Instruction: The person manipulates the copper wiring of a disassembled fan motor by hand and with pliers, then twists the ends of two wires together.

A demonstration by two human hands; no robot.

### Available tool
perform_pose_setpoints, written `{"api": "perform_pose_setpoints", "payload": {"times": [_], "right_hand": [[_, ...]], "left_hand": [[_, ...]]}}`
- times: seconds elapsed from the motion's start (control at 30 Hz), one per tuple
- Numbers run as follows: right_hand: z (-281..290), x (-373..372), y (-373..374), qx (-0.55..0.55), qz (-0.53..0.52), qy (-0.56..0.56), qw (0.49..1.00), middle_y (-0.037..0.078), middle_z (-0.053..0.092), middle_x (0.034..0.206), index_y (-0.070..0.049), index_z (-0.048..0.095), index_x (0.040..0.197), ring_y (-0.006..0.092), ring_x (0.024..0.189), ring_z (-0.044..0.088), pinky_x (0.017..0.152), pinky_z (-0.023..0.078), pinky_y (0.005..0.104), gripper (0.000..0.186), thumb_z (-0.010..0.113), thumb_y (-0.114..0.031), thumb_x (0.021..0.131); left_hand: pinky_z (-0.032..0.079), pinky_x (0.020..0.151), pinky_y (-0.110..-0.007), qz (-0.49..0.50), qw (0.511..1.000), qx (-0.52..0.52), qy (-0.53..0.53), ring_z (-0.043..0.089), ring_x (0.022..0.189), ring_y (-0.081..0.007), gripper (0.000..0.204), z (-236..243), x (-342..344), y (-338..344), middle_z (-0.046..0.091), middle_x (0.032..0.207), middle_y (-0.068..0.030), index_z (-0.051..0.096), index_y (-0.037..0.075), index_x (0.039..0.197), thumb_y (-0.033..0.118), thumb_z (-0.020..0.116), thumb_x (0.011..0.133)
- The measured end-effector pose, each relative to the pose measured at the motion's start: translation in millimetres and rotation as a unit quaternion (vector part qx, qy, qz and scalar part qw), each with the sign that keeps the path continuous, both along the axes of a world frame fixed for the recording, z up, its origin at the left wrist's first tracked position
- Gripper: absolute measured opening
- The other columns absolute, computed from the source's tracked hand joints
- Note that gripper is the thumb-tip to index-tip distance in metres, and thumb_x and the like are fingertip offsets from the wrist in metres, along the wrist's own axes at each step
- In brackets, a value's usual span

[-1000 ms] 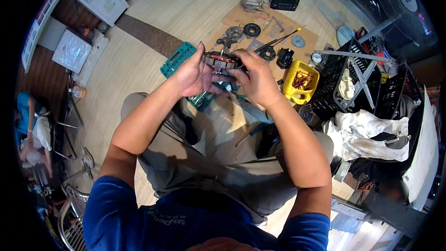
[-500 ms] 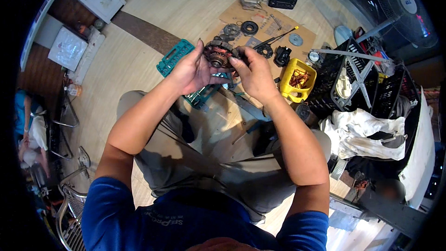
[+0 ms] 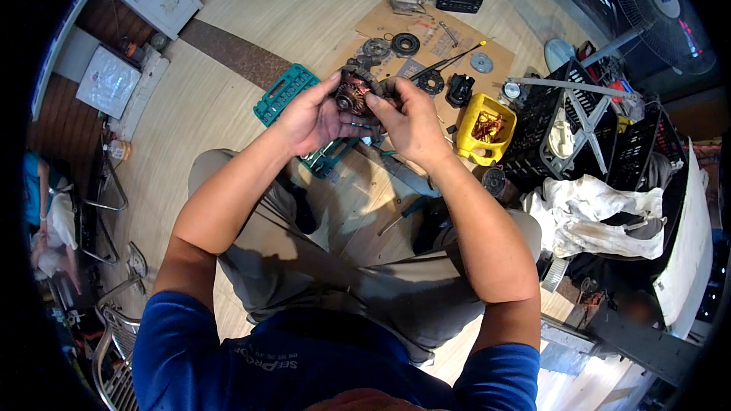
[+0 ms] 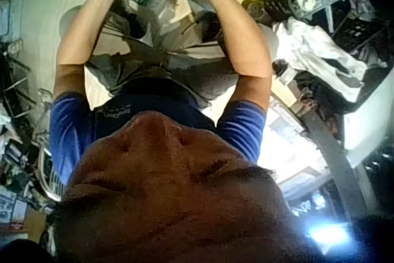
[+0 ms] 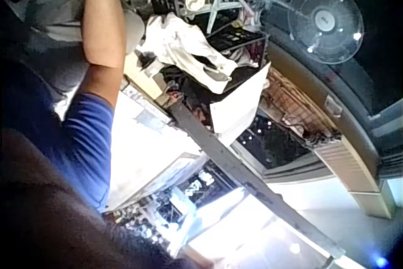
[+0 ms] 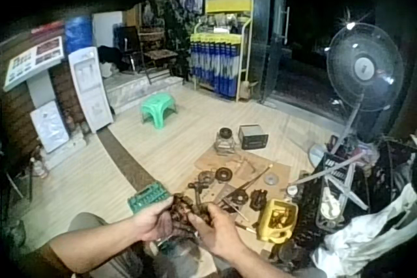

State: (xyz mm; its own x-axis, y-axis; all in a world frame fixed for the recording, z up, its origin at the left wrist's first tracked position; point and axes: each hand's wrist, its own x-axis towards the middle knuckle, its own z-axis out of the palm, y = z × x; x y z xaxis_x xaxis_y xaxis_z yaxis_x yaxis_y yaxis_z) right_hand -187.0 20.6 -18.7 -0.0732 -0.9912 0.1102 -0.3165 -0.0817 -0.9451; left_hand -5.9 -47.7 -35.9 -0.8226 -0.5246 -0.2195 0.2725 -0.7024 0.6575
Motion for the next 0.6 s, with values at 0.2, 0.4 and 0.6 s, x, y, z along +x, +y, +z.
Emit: {"api": "perform_pose_setpoints", "payload": {"times": [0.2,0.4,0.6], "right_hand": [[-5,-2,-1,0.048,0.008,-0.108,0.993,0.011,0.066,0.088,0.003,0.058,0.099,0.0141,0.077,0.062,0.07,0.051,0.029,0.022,0.064,-0.015,0.087],[-6,-1,-1,0.072,0.034,-0.204,0.976,0.007,0.066,0.091,0.002,0.057,0.104,0.01,0.079,0.061,0.07,0.05,0.0253,0.022,0.062,-0.013,0.089],[-10,0,-1,0.072,0.037,-0.264,0.961,0.006,0.065,0.091,0.002,0.055,0.107,0.0093,0.079,0.06,0.069,0.05,0.0236,0.024,0.063,-0.009,0.088]], "left_hand": [[0.046,0.093,-0.048,0.009,1.0,-0.007,-0.013,0.059,0.105,-0.0332,0.048,9,-3,4,0.059,0.12,-0.0141,0.046,0.006,0.128,0.042,0.035,0.099],[0.044,0.093,-0.048,0.004,0.999,-0.03,-0.031,0.057,0.109,-0.0321,0.044,-2,1,-1,0.058,0.12,-0.0137,0.046,0.012,0.129,0.041,0.04,0.097],[0.05,0.086,-0.043,0.022,0.997,-0.071,-0.036,0.062,0.101,-0.0283,0.043,1,-1,2,0.061,0.115,-0.0111,0.045,0.011,0.128,0.04,0.043,0.096]]}}
